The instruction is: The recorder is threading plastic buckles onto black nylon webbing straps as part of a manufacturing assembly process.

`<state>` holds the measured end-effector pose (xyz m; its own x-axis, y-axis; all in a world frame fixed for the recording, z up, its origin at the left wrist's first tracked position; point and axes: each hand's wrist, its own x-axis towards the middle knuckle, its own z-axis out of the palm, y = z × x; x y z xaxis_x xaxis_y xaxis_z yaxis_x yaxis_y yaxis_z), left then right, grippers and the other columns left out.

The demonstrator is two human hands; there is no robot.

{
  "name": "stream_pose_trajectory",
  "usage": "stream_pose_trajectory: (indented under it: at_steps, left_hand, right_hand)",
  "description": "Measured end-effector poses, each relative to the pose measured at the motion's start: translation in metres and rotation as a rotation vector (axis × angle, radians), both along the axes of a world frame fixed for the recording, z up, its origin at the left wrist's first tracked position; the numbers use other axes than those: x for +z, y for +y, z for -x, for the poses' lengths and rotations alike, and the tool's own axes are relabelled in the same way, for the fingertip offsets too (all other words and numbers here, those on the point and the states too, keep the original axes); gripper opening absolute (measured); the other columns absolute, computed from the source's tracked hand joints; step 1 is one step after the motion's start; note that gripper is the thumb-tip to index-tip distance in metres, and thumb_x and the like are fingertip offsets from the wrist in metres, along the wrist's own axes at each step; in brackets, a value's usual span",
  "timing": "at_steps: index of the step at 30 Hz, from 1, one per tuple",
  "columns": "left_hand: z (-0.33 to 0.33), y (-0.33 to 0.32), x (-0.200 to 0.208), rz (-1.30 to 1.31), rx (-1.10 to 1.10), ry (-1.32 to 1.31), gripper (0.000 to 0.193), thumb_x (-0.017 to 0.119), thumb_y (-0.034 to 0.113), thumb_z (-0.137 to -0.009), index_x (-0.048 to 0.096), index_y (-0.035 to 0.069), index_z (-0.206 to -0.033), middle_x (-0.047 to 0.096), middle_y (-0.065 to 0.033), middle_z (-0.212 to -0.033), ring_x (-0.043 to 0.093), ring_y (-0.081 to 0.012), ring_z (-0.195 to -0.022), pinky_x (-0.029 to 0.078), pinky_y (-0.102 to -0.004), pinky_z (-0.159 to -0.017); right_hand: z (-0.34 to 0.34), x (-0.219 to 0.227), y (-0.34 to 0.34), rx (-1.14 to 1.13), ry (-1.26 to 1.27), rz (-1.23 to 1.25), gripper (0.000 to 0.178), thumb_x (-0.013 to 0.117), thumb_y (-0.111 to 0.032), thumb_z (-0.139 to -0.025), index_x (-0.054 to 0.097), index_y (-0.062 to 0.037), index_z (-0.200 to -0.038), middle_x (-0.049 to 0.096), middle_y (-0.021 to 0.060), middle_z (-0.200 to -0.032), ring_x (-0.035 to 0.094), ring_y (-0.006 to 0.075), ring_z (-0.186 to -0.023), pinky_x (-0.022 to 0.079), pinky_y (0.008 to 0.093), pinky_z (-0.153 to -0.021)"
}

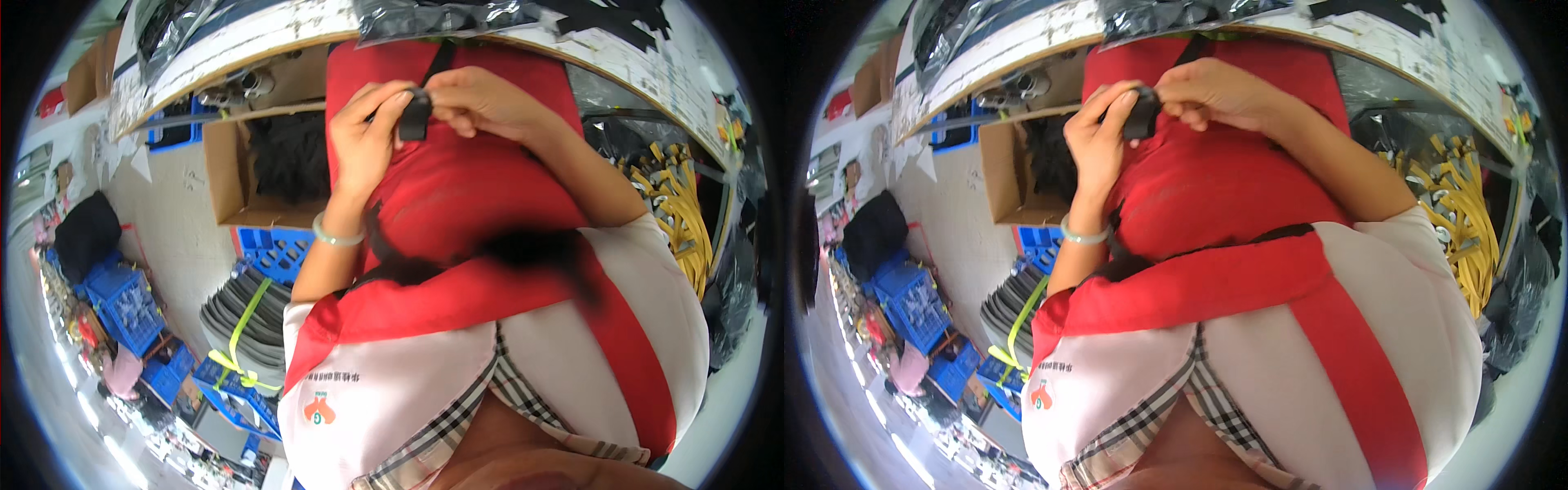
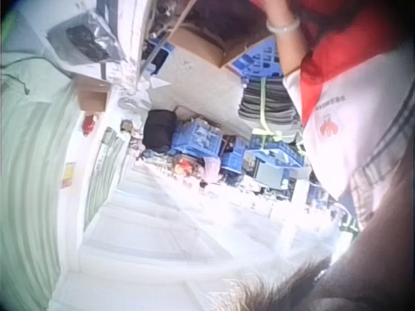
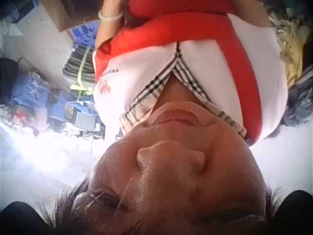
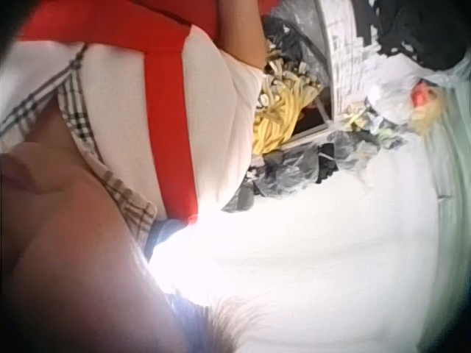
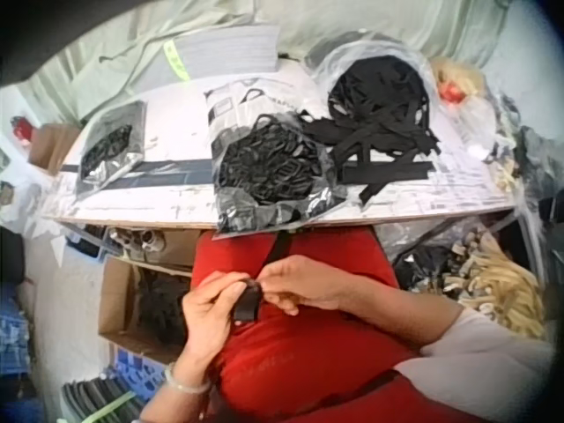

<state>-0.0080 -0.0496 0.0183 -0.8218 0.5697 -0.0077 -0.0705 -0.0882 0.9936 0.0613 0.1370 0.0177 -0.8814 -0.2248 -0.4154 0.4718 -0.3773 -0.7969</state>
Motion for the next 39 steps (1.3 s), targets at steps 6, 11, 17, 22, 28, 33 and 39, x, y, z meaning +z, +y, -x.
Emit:
stream_pose_trajectory:
  at_steps: [6, 11, 17, 22, 28, 33, 39]
  left_hand:
    - [0.028, -0.076, 0.058, 0.395, -0.211, -0.038, 0.009, 0.063, 0.002, -0.086, 0.068, -0.002, -0.092, 0.056, 0.0005, -0.073, 0.044, -0.0034, -0.051, 0.027, -0.0182, -0.042]
    - [0.061, -0.174, 0.043, 0.431, 0.370, 0.029, 0.021, 0.061, 0.013, -0.091, 0.064, 0.000, -0.107, 0.059, -0.0027, -0.079, 0.047, -0.0048, -0.057, 0.032, -0.0179, -0.047]
    - [0.071, -0.145, -0.044, -0.336, 0.512, -0.722, 0.035, 0.056, 0.002, -0.091, 0.047, -0.006, -0.124, 0.058, -0.0178, -0.113, 0.060, -0.0253, -0.100, 0.055, -0.0337, -0.085]
    - [0.039, -0.053, -0.043, -0.166, 0.021, -0.556, 0.040, 0.052, 0.000, -0.093, 0.042, -0.003, -0.132, 0.059, -0.0197, -0.116, 0.063, -0.0262, -0.098, 0.056, -0.0331, -0.084]
    - [0.021, -0.008, -0.028, 0.012, -0.127, -0.468, 0.014, 0.060, 0.008, -0.092, 0.059, 0.000, -0.103, 0.066, -0.0121, -0.088, 0.065, -0.0170, -0.068, 0.055, -0.0251, -0.055]
    - [0.018, -0.005, -0.032, 0.081, -0.132, -0.484, 0.015, 0.059, 0.016, -0.094, 0.062, 0.001, -0.095, 0.065, -0.0085, -0.082, 0.060, -0.0136, -0.063, 0.049, -0.0240, -0.054]
    - [0.022, 0.013, -0.032, -0.100, -0.116, -0.508, 0.023, 0.055, 0.020, -0.096, 0.063, -0.001, -0.097, 0.062, -0.0062, -0.073, 0.056, -0.0119, -0.060, 0.045, -0.0235, -0.054]
  right_hand:
    - [0.001, -0.020, 0.015, -0.264, 0.151, -0.398, 0.018, 0.063, -0.022, -0.091, 0.061, -0.0038, -0.089, 0.054, -0.0006, -0.068, 0.048, 0.0057, -0.052, 0.038, 0.0203, -0.049]
    - [-0.031, -0.001, 0.073, -0.573, 0.420, -1.224, 0.017, 0.065, -0.015, -0.088, 0.063, -0.0068, -0.103, 0.061, 0.0010, -0.079, 0.055, 0.0087, -0.068, 0.046, 0.0222, -0.064]
    - [-0.056, -0.022, 0.183, -0.783, 0.316, -1.562, 0.031, 0.066, -0.008, -0.079, 0.064, -0.0109, -0.110, 0.061, 0.0056, -0.095, 0.060, 0.0180, -0.084, 0.050, 0.0292, -0.076]
    - [-0.017, -0.027, 0.182, -0.573, 0.596, -1.817, 0.041, 0.067, -0.015, -0.079, 0.060, -0.0120, -0.119, 0.063, 0.0090, -0.111, 0.055, 0.0291, -0.106, 0.047, 0.0379, -0.088]
    - [-0.001, -0.036, 0.194, -0.612, 0.539, -1.772, 0.024, 0.068, -0.018, -0.080, 0.069, -0.0075, -0.102, 0.067, 0.0092, -0.101, 0.061, 0.0271, -0.096, 0.049, 0.0353, -0.084]
    - [-0.013, -0.032, 0.214, -0.701, 0.465, -1.626, 0.020, 0.067, -0.019, -0.086, 0.070, -0.0023, -0.097, 0.070, 0.0112, -0.097, 0.066, 0.0201, -0.088, 0.049, 0.0282, -0.079]
    - [-0.022, 0.074, 0.134, -0.755, 0.581, -1.700, 0.015, 0.063, -0.011, -0.087, 0.064, -0.0040, -0.101, 0.066, 0.0123, -0.088, 0.063, 0.0268, -0.078, 0.049, 0.0330, -0.072]
